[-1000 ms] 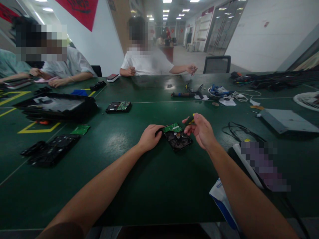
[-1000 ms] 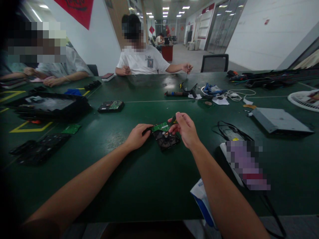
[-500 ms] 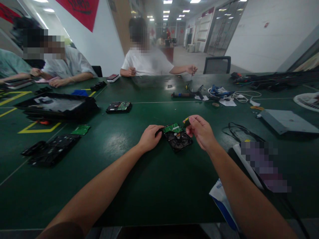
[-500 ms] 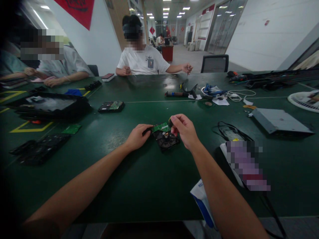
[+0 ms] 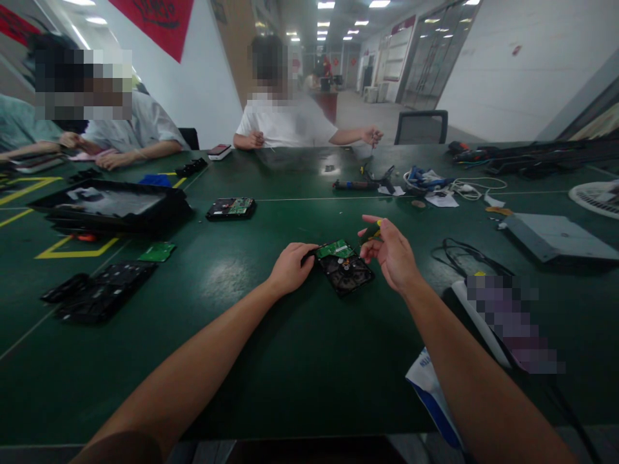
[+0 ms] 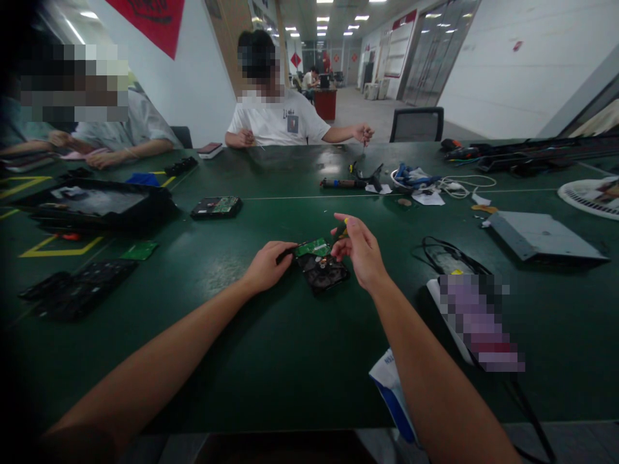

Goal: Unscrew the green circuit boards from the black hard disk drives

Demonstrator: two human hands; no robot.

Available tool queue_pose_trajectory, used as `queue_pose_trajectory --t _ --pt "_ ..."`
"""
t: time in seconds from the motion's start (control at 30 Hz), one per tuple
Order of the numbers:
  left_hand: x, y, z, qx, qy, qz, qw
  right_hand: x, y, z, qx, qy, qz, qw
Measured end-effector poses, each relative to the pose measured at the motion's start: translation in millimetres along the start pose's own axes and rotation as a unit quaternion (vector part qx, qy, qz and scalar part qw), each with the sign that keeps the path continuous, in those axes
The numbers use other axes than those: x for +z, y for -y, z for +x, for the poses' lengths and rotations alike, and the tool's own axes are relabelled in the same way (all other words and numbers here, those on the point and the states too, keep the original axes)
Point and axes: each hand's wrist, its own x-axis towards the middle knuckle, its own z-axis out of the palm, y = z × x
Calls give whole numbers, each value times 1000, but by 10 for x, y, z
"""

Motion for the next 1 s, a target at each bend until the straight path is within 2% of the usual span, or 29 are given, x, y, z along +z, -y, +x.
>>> queue_pose_trajectory --t 0.17,0.37,0.57,0.87,1.0 --pt "13 20 5 0 -2 -3 1000 8 2 -22 -8 0 -43 999" --pt "26 41 3 7 -4 -1 1000 30 -22 -29 -4 -21 -22 1000" --pt "16 28 0 7 -6 -3 1000 -3 -48 2 6 -5 9 1000" --pt "26 28 5 4 -5 -3 1000 13 -11 -39 -1 31 -38 999" --pt "17 18 7 2 -2 -2 1000 30 -14 -51 -4 23 -3 1000"
